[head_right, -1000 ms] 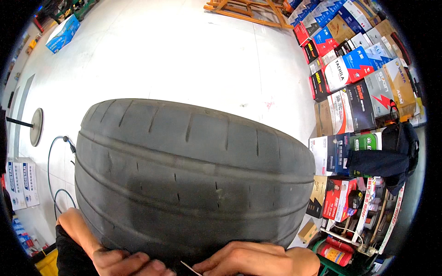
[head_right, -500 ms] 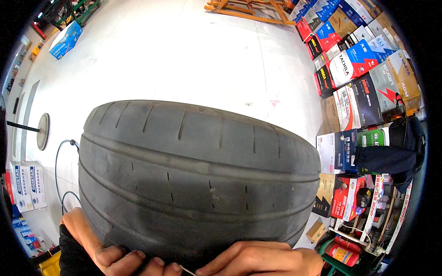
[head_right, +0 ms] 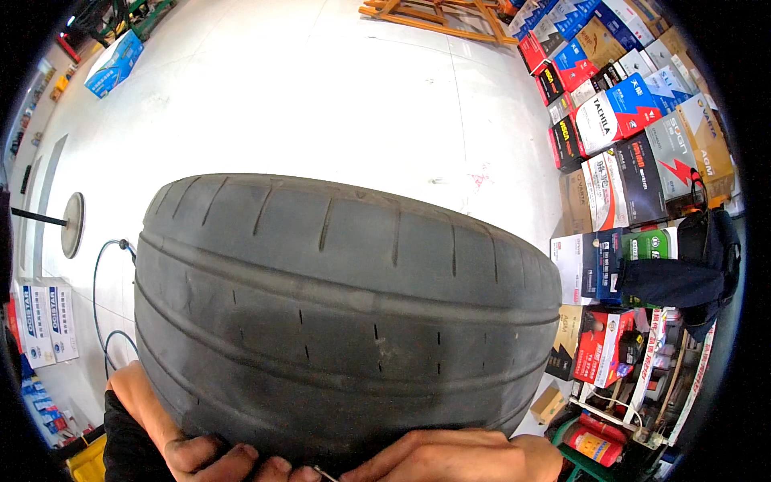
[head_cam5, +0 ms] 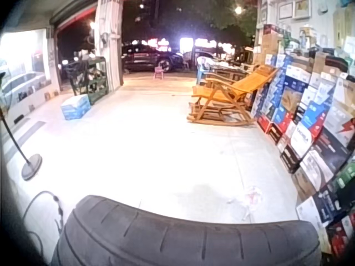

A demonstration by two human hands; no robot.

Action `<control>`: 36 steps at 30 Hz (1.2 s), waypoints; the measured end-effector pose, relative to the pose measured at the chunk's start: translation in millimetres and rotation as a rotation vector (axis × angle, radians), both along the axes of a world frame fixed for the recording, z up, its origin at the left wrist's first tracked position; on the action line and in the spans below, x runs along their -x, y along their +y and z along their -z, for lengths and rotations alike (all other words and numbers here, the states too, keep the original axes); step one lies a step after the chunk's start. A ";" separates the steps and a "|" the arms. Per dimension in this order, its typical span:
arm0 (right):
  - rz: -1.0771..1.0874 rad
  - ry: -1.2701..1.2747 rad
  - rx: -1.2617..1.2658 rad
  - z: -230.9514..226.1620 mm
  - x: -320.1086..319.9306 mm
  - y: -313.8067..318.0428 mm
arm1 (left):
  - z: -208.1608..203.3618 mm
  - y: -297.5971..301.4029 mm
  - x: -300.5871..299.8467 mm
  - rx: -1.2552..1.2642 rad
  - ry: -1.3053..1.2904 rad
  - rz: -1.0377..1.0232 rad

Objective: The person uses a metal tool to repeatedly probe and widen a puncture on a car tire. They then apply a dark liquid sealant from a small container into the hole using a brush-like tool.

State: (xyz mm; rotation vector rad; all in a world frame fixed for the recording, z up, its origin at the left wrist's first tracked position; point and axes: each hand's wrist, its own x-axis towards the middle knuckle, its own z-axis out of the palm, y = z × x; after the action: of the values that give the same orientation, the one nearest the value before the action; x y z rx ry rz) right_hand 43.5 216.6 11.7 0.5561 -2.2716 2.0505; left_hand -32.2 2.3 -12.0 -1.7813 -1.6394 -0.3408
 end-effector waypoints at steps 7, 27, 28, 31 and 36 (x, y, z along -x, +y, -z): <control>-0.128 -0.095 -0.196 -15.1 8.0 4.3 | -2.7 -2.9 -0.3 -0.040 -0.091 0.054; 0.630 -0.120 0.632 8.4 -15.5 -17.2 | -3.5 -31.1 -19.9 -0.433 -1.988 0.408; 0.524 -0.073 0.596 11.9 -15.6 -4.4 | 7.1 -36.8 -20.8 -0.393 -2.006 0.494; 0.436 0.005 0.571 17.9 -11.8 6.9 | 22.0 -55.8 -18.2 -0.264 -2.009 0.642; 0.475 0.095 0.565 17.2 -31.6 14.4 | 25.1 -50.8 -21.1 -0.328 -1.837 0.443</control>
State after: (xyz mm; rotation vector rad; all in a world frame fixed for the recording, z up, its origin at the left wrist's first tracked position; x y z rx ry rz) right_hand 75.2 231.0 -5.5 0.0629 -1.4674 2.1873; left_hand -11.2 -48.6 -37.1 -1.3386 -1.7808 -2.8278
